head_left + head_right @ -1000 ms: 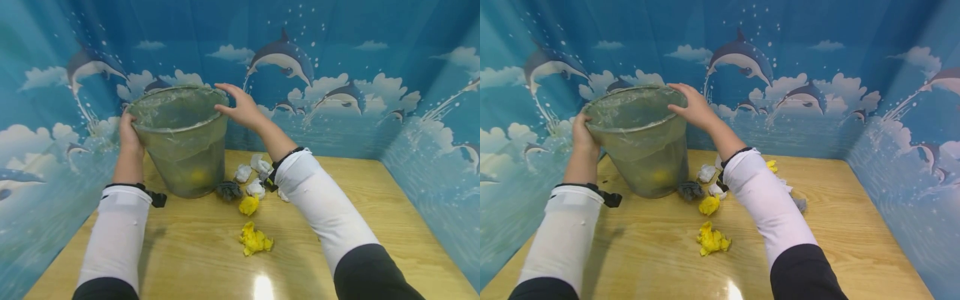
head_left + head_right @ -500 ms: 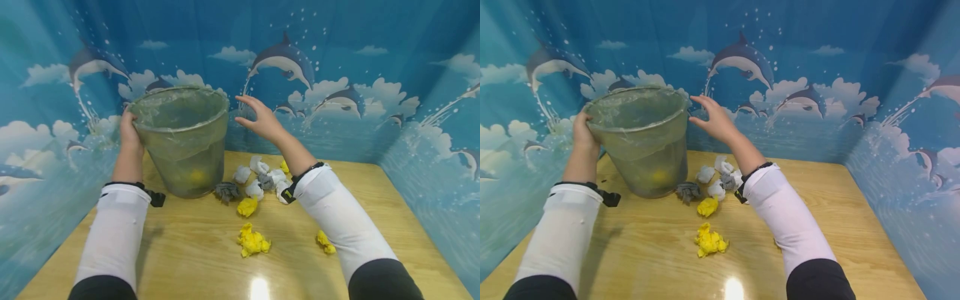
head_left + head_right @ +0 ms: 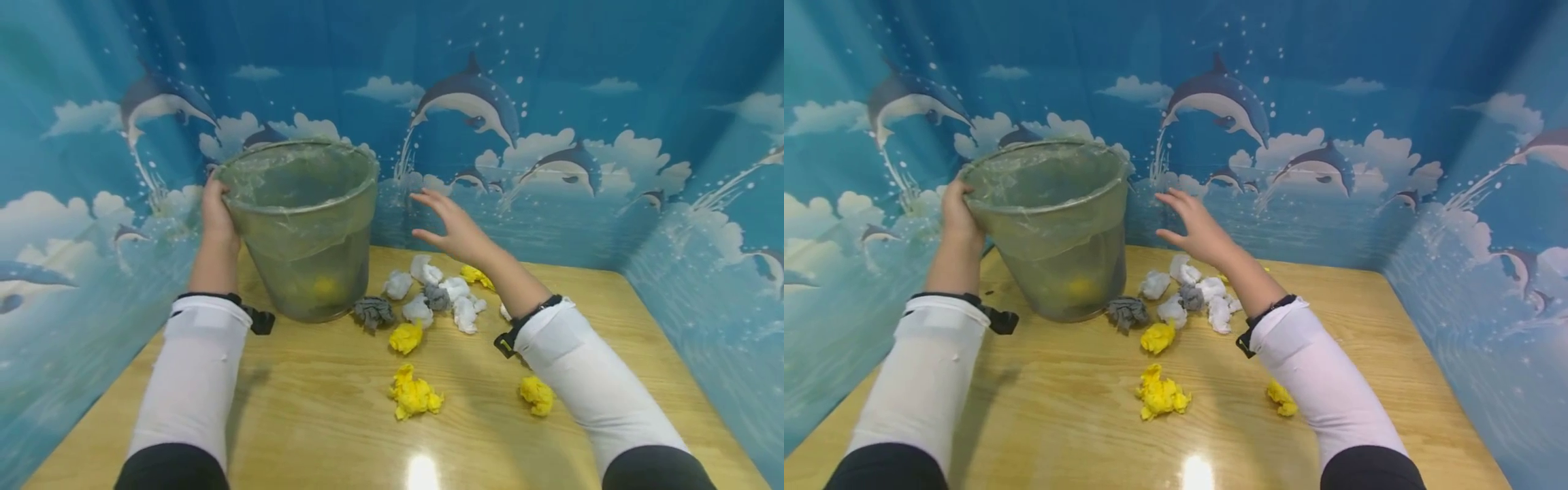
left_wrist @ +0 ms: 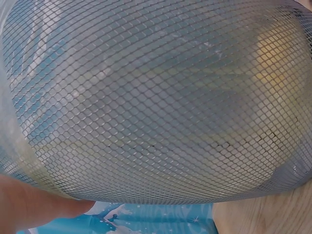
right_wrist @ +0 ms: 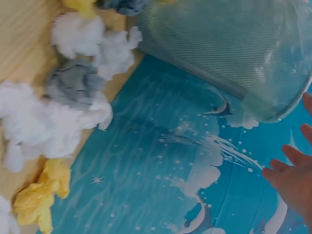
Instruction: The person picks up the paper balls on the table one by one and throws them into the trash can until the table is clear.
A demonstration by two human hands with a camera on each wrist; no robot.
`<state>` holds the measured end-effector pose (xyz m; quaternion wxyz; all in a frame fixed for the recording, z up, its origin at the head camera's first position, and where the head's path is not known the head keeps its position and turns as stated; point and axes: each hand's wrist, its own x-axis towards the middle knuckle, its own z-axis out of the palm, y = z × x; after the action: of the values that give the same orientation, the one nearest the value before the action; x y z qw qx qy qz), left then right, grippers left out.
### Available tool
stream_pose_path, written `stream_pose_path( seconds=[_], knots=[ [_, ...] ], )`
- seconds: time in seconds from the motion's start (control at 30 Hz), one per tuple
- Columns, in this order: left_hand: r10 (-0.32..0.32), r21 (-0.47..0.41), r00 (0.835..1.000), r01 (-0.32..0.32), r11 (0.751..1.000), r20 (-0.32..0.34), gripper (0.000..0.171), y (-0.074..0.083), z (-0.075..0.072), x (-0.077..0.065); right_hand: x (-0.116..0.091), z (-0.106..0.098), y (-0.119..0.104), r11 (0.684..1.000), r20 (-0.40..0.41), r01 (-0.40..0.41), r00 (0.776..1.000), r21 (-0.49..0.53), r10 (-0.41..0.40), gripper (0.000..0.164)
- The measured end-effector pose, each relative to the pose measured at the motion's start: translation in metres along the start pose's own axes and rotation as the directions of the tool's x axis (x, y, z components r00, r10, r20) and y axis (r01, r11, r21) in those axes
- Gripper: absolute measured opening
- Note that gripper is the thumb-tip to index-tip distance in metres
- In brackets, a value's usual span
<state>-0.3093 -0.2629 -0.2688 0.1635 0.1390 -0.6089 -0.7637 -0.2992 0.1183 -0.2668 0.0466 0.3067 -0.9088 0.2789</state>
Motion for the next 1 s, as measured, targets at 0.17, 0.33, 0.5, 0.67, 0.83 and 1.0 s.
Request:
stream_pose_path(
  seconds=[0.17,0.33,0.5,0.67,0.83,1.0],
  knots=[
    [-0.014,-0.008,1.0,0.014,1.0,-0.001,0.066,0.002,0.0,0.002,-0.016,0.01,0.009,1.0,0.051,0.008,0.999,-0.001,-0.008,0.068],
    [-0.008,-0.011,1.0,0.008,1.0,0.001,0.067,0.003,0.0,0.002,-0.031,0.023,0.015,0.999,0.087,0.023,0.996,0.023,-0.025,0.066],
    [-0.006,-0.007,1.0,0.006,1.0,0.017,0.065,0.001,-0.001,-0.001,-0.048,0.037,0.016,0.999,0.154,0.045,0.987,0.02,-0.047,0.064],
    [-0.009,-0.008,0.999,0.009,1.0,0.039,0.065,0.001,0.001,-0.001,-0.065,0.051,0.018,0.994,0.187,0.108,0.976,0.016,-0.109,0.064],
    [-0.004,-0.012,0.999,0.005,1.0,0.031,0.067,0.001,0.002,0.001,-0.081,0.069,0.016,0.976,0.226,0.219,0.951,-0.015,-0.21,0.062],
    [-0.008,-0.042,1.0,0.009,0.999,0.029,0.068,0.002,0.001,0.001,-0.093,0.088,0.01,0.951,0.264,0.305,0.923,-0.06,-0.279,0.059]
  ],
)
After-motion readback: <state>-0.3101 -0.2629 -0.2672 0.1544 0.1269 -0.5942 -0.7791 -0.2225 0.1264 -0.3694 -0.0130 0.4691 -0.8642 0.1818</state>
